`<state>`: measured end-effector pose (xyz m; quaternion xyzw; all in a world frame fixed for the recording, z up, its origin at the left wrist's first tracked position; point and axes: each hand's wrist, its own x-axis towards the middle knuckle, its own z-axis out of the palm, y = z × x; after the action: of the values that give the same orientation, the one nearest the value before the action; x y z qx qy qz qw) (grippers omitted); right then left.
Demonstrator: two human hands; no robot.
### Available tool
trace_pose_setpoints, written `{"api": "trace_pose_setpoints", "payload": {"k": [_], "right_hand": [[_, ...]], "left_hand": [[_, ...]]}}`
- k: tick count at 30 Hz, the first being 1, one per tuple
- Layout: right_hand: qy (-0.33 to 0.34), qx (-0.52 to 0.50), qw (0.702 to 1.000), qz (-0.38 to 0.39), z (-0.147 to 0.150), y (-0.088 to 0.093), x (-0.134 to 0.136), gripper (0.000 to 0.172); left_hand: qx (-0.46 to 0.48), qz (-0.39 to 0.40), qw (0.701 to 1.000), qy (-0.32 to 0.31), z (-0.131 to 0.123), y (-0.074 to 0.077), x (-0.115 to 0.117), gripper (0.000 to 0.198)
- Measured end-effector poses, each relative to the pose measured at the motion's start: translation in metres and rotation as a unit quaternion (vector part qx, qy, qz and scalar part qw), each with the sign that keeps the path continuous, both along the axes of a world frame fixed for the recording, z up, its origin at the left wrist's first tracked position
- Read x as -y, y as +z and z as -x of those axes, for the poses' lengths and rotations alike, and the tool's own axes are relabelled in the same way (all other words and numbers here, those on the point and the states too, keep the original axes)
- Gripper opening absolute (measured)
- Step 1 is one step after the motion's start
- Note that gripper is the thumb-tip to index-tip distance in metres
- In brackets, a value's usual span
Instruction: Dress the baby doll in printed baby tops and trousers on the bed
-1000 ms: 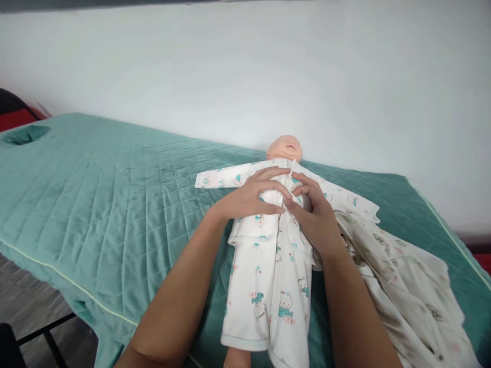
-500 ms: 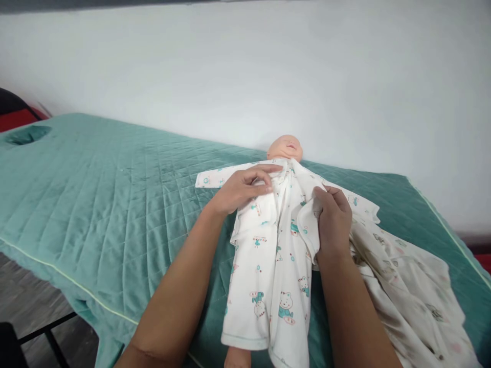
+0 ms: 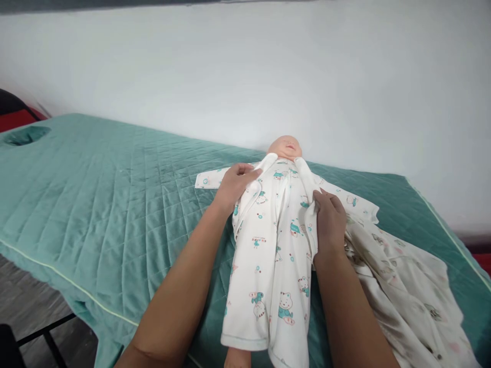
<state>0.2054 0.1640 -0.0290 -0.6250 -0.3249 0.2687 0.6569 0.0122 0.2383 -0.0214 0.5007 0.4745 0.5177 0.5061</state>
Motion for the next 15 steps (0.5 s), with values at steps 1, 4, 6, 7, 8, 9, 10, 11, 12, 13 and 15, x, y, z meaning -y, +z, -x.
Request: {"api": "trace_pose_setpoints", "payload": {"k": [1,4,6,7,8,9,10,11,12,13,15], "right_hand": [[-0.014,-0.007,1.0,0.012,0.0,0.0,0.0,0.023],[-0.056,-0.018,0.997,0.052,-0.001,0.0,0.0,0.023],[-0.069,0.005,0.996,0.062,-0.002,-0.004,-0.001,0.023],[-0.07,0.022,0.995,0.061,-0.004,-0.007,0.0,0.024],[-0.068,0.041,0.995,0.058,-0.006,-0.011,0.0,0.024],[-0.064,0.059,0.995,0.053,-0.009,-0.015,0.001,0.026],[-0.058,0.077,0.994,0.047,-0.013,-0.02,0.002,0.029],[-0.053,0.098,0.993,0.041,-0.017,-0.025,0.004,0.032],[-0.048,0.122,0.991,0.036,-0.024,-0.029,0.007,0.035],[-0.044,0.15,0.987,0.033,-0.032,-0.033,0.01,0.038],[-0.04,0.213,0.976,0.031,-0.055,-0.038,0.017,0.04]], "left_hand": [[-0.023,0.006,1.0,-0.015,0.001,0.0,0.0,0.032],[-0.067,0.025,0.997,-0.036,0.005,-0.001,-0.001,0.029],[-0.081,0.019,0.996,-0.023,0.009,-0.002,-0.002,0.024],[-0.089,0.01,0.996,-0.008,0.012,-0.002,-0.003,0.022],[-0.099,0.001,0.995,0.01,0.015,-0.002,-0.004,0.02],[-0.112,-0.007,0.993,0.031,0.018,-0.003,-0.005,0.018],[-0.13,-0.014,0.99,0.054,0.022,-0.003,-0.007,0.016],[-0.159,-0.025,0.984,0.075,0.026,-0.004,-0.008,0.014],[-0.197,-0.038,0.975,0.094,0.03,-0.005,-0.01,0.011],[-0.238,-0.053,0.963,0.11,0.035,-0.006,-0.012,0.01],[-0.306,-0.078,0.94,0.129,0.045,-0.007,-0.015,0.016]]}}
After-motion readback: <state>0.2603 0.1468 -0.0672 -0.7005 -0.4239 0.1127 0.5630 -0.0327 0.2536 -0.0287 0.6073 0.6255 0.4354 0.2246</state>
